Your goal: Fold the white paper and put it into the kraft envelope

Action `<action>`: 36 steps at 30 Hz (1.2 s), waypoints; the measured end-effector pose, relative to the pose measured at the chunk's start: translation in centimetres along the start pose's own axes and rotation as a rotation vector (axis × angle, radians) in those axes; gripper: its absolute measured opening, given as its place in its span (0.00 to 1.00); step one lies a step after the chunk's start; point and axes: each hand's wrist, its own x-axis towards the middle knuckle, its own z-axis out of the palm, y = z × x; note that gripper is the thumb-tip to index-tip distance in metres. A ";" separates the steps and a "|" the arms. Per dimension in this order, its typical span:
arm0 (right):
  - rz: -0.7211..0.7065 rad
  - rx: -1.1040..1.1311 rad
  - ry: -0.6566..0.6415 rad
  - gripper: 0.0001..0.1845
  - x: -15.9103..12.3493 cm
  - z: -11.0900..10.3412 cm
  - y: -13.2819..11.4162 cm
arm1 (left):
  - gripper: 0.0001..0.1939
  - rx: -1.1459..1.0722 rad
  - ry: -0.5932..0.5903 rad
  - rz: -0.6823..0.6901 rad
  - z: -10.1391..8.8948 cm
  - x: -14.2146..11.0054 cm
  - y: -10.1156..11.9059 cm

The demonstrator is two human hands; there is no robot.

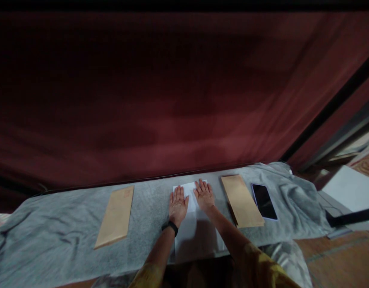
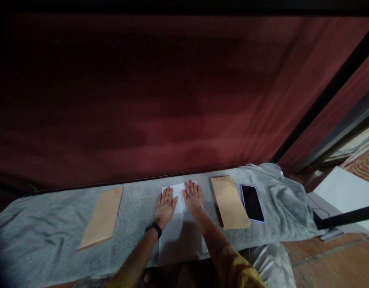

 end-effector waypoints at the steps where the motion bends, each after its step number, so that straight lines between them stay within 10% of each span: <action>1: 0.011 0.004 0.019 0.28 0.0 0.0 0.2 | 0.33 0.003 0.005 -0.011 -0.1 0.0 -0.2; 13: 0.074 0.034 0.204 0.31 -1.5 -0.7 1.9 | 0.33 0.023 0.034 -0.056 -0.4 -0.2 -0.6; 20: -0.143 0.075 0.082 0.26 -10.1 -1.9 -1.8 | 0.33 0.018 -0.022 -0.065 -1.8 0.0 -0.1; 28: -0.123 0.032 0.022 0.27 -12.6 -3.7 -1.7 | 0.30 -0.023 0.002 0.189 0.0 -9.0 3.3; 36: -0.061 -0.074 0.081 0.29 -13.9 -4.4 0.4 | 0.32 0.110 0.119 0.158 -1.4 -13.9 -1.5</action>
